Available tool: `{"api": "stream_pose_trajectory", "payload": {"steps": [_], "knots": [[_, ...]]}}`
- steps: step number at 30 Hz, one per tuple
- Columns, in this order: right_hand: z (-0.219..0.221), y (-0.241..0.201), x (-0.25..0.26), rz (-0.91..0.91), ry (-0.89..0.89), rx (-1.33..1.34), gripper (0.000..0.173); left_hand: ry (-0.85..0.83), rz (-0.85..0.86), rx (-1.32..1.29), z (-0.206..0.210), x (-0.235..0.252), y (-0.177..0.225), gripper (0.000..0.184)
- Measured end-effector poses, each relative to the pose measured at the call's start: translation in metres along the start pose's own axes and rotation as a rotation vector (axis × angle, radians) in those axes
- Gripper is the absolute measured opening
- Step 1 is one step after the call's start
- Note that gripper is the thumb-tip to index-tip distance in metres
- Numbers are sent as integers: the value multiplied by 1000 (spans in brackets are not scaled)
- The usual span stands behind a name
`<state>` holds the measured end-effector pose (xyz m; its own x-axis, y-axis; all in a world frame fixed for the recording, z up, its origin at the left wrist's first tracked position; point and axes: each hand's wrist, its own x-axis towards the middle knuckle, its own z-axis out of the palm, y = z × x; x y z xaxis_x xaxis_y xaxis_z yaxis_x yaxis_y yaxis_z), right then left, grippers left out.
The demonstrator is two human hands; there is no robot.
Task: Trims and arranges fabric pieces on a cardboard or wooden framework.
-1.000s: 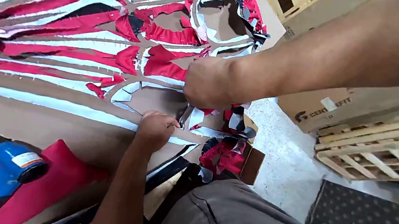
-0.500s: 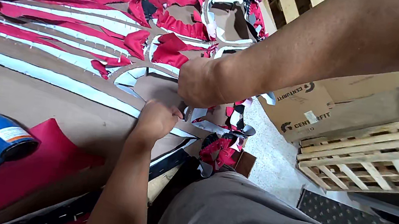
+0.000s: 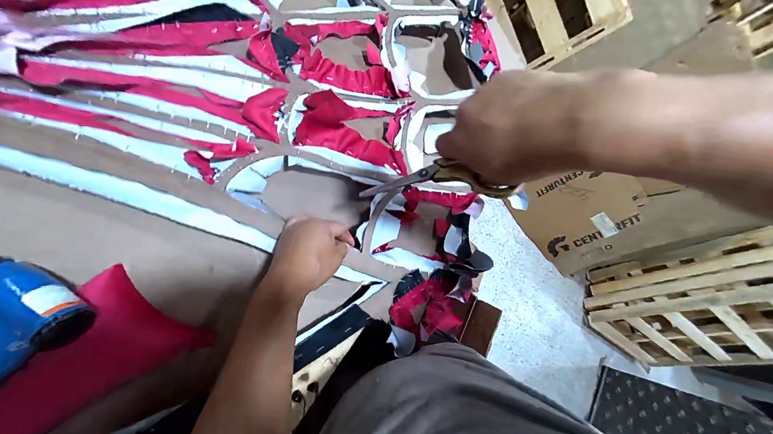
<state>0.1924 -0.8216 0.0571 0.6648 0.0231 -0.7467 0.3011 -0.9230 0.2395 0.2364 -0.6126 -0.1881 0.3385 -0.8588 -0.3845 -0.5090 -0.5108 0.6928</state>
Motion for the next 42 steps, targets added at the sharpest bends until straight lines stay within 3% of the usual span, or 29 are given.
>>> {"api": "stream_pose_trajectory", "payload": {"steps": [2, 4, 8, 12, 16, 23, 26, 27, 29, 31, 33, 35, 37, 40, 42], "knots": [[20, 10, -36, 156, 10, 296, 22, -12, -53, -31, -3, 4, 6, 19], [78, 12, -64, 270, 120, 634, 35, 2, -119, -111, -3, 13, 16, 33], [177, -50, -92, 499, 147, 1239, 37, 50, -161, -323, 3, 49, 36, 37], [223, -102, -101, 517, 32, 1476, 36, 17, -194, -519, 19, 80, 47, 33], [248, -112, -103, 464, 18, 1612, 32, 67, -172, -630, 29, 86, 45, 29], [240, -103, -81, 462, 58, 1650, 33, 27, -59, -538, 28, 81, 33, 33], [224, -97, -66, 522, 189, 1539, 43, 39, 78, -303, -2, 52, 33, 44], [219, -89, -63, 563, 254, 1486, 46, 108, 97, -201, -18, 31, 31, 47], [216, -66, -46, 630, 397, 1332, 52, 421, 29, -67, -49, -25, 4, 45], [220, -44, -12, 662, 473, 1180, 60, 729, -146, 59, -75, -99, -45, 40], [224, -26, 19, 677, 502, 1063, 61, 857, -361, 177, -91, -165, -85, 39], [225, -16, 43, 690, 468, 1001, 56, 834, -487, 298, -94, -220, -110, 41], [218, -16, 58, 723, 373, 983, 52, 725, -503, 387, -85, -252, -123, 43], [198, -21, 59, 790, 318, 961, 56, 538, -504, 440, -70, -258, -136, 57], [185, -33, 51, 794, 430, 925, 53, 440, -561, 428, -70, -248, -142, 68]]}}
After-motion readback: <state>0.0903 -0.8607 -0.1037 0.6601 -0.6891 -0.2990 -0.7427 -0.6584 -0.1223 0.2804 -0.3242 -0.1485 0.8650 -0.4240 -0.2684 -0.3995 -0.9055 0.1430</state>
